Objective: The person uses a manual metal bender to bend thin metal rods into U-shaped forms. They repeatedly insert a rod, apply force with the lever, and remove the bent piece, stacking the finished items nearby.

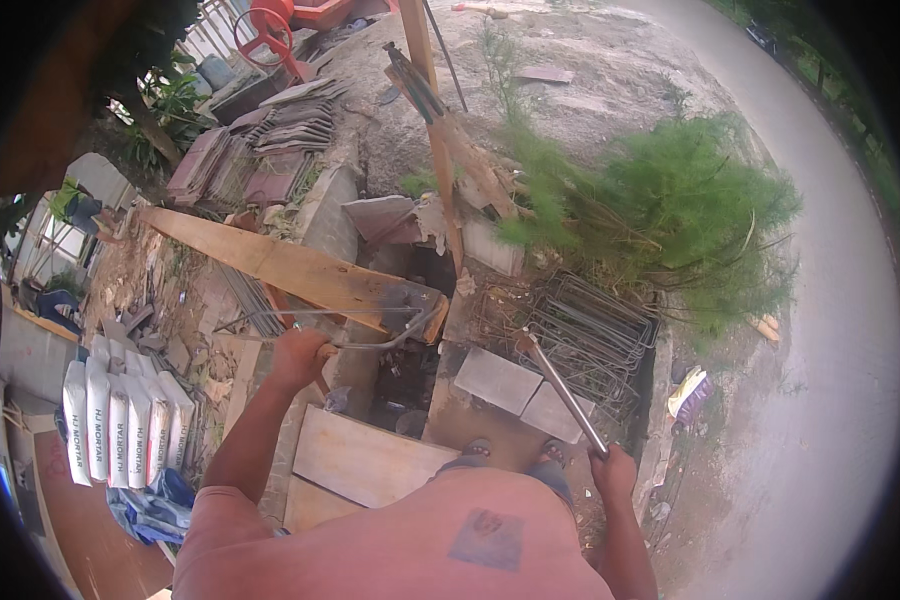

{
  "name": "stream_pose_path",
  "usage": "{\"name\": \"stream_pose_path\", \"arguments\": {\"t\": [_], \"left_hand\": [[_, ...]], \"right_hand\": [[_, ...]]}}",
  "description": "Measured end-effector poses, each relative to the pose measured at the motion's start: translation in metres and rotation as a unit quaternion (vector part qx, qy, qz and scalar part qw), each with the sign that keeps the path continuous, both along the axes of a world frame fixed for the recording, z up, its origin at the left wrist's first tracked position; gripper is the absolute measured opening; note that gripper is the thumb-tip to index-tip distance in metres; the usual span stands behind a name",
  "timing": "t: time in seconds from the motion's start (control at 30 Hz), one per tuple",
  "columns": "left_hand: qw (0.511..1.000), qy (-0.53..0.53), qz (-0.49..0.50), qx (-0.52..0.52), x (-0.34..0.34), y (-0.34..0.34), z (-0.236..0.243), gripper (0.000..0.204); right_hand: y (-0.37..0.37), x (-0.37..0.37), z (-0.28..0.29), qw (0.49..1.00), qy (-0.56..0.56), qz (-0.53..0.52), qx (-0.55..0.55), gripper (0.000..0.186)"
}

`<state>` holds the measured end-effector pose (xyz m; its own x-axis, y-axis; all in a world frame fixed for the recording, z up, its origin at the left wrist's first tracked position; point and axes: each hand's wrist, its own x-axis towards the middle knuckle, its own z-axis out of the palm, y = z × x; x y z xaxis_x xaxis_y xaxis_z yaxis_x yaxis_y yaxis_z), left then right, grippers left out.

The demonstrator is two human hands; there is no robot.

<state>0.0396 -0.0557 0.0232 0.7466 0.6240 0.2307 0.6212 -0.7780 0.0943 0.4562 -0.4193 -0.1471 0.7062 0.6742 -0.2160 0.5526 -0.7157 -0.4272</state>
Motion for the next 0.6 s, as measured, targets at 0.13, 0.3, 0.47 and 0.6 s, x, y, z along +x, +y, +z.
{"name": "stream_pose_path", "arguments": {"t": [0.13, 0.3, 0.47, 0.6], "left_hand": [[0.978, -0.11, 0.172, -0.051, 0.028, -0.013, 0.035, 0.042], [0.934, -0.105, 0.31, -0.143, 0.028, -0.012, 0.023, 0.064], [0.903, -0.024, 0.383, -0.192, 0.018, 0.031, -0.034, 0.07], [0.911, -0.011, 0.356, -0.208, 0.023, 0.04, -0.035, 0.072]], "right_hand": [[-0.005, 0.026, -0.02, 0.999, 0.039, 0.009, -0.004, 0.042], [0.001, 0.063, -0.041, 0.996, 0.085, 0.02, 0.013, 0.04], [0.007, 0.083, -0.05, 0.994, 0.097, 0.045, 0.019, 0.04], [-0.007, 0.091, -0.053, 0.996, 0.071, 0.043, 0.021, 0.041]]}}
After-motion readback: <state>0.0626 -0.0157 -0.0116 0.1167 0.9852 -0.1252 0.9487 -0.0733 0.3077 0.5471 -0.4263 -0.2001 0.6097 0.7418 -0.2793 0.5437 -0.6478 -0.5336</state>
